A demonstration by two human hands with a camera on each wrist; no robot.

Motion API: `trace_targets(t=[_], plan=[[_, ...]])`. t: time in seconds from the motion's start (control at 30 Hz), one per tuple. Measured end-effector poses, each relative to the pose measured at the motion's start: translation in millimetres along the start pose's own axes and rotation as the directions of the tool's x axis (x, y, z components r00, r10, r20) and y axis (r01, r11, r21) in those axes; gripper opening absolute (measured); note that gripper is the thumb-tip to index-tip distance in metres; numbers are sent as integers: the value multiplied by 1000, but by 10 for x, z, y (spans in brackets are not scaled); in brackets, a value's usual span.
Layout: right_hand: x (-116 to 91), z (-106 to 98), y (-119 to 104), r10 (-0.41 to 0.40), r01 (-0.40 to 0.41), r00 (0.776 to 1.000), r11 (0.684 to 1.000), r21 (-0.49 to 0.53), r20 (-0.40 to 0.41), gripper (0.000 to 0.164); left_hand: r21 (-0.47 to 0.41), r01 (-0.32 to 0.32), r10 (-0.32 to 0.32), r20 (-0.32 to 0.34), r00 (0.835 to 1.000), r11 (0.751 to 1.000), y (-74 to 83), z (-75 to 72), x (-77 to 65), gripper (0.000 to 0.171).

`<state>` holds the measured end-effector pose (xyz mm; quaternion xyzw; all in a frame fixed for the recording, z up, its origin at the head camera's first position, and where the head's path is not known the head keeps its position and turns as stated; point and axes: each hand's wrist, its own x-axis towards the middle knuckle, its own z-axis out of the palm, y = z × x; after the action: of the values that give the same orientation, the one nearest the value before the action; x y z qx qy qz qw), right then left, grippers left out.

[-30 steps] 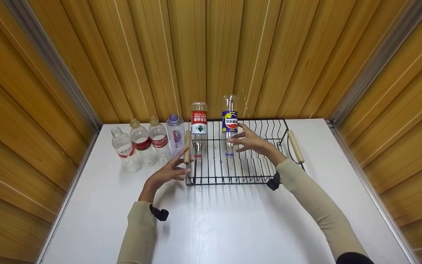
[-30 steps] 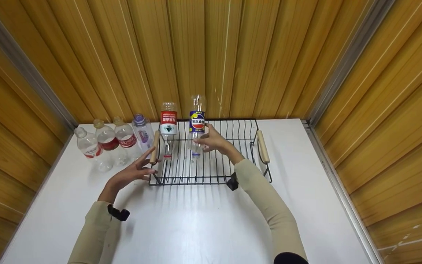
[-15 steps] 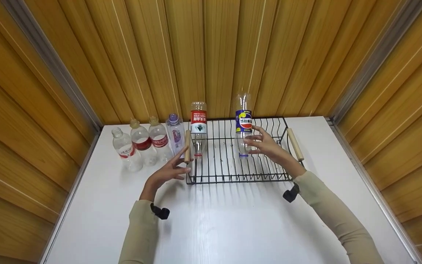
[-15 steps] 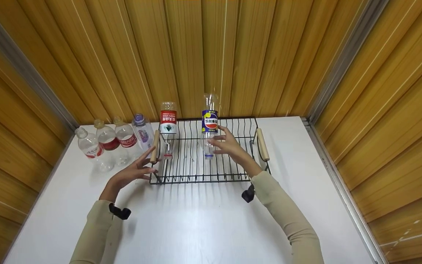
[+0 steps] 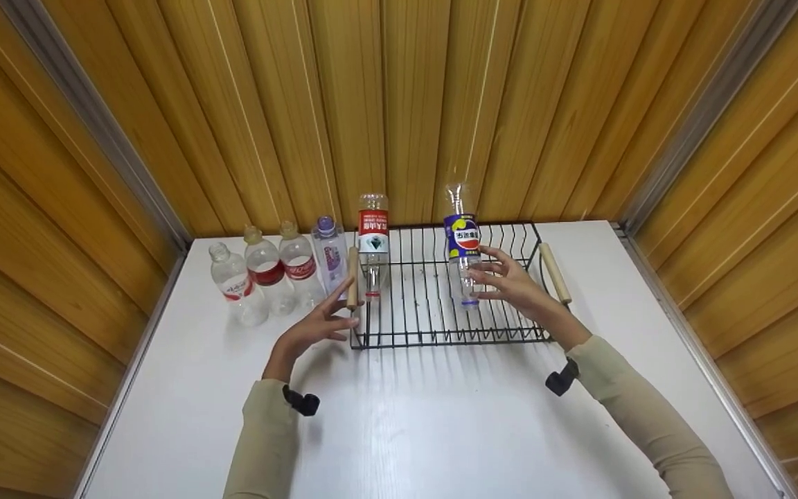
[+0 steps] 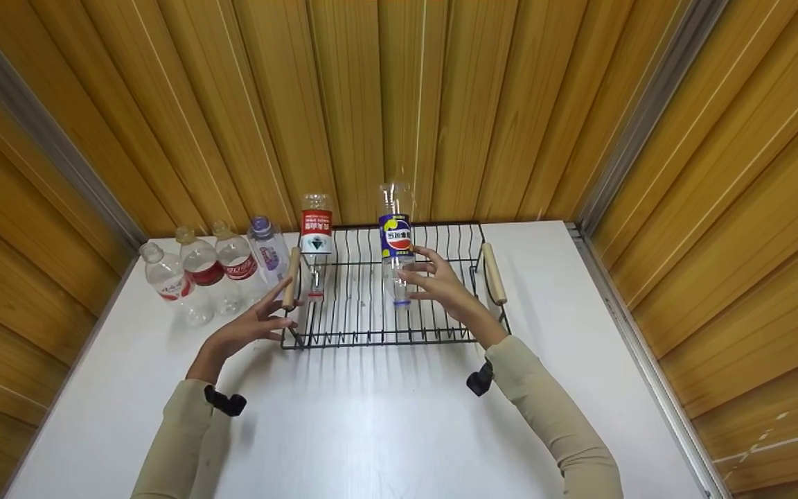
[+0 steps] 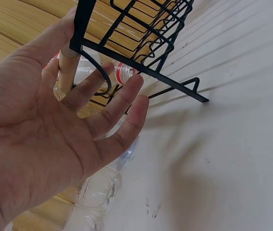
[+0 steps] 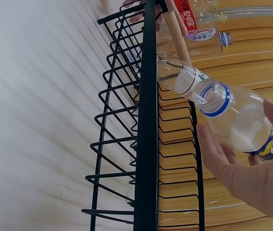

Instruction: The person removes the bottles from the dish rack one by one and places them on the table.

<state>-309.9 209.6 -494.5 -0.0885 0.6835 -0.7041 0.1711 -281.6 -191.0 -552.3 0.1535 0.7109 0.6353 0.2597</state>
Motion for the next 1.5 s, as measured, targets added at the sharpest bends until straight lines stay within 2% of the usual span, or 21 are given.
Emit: trace_targets(t=[0.23,0.5,0.67,0.83,1.0,1.17,1.23,1.4,1.5], plan=[[-18,19,14,-72,78,994,995,-67,84,66,6,-25,25,-26,999,1000,-137,-10,85,84],[-40,26,44,-100,107,983,994,-35,152,67,28,-14,16,-64,998,1000,-249,-16,119,80],[-73,-3,69,-131,142,977,988,-53,165,58,36,-11,13,-64,998,999,-260,-24,116,79],[-87,-34,77,-125,136,980,989,-57,154,49,43,-37,40,-60,997,998,-248,-28,108,80],[-121,-63,35,-99,112,985,990,-84,140,49,81,-50,55,-67,996,995,-218,-18,90,83],[-202,-67,-21,-114,125,988,987,-99,102,49,99,-8,14,-56,998,995,-4,8,17,89],[-208,-84,-11,-128,136,988,987,-84,90,47,125,4,5,-69,998,992,38,6,3,88],[-216,-148,16,-154,160,985,985,-66,82,47,214,-12,45,-150,988,977,-32,-33,-3,74],[-242,-171,20,-164,169,983,984,-49,81,47,240,-27,75,-195,978,970,52,-40,-59,64]])
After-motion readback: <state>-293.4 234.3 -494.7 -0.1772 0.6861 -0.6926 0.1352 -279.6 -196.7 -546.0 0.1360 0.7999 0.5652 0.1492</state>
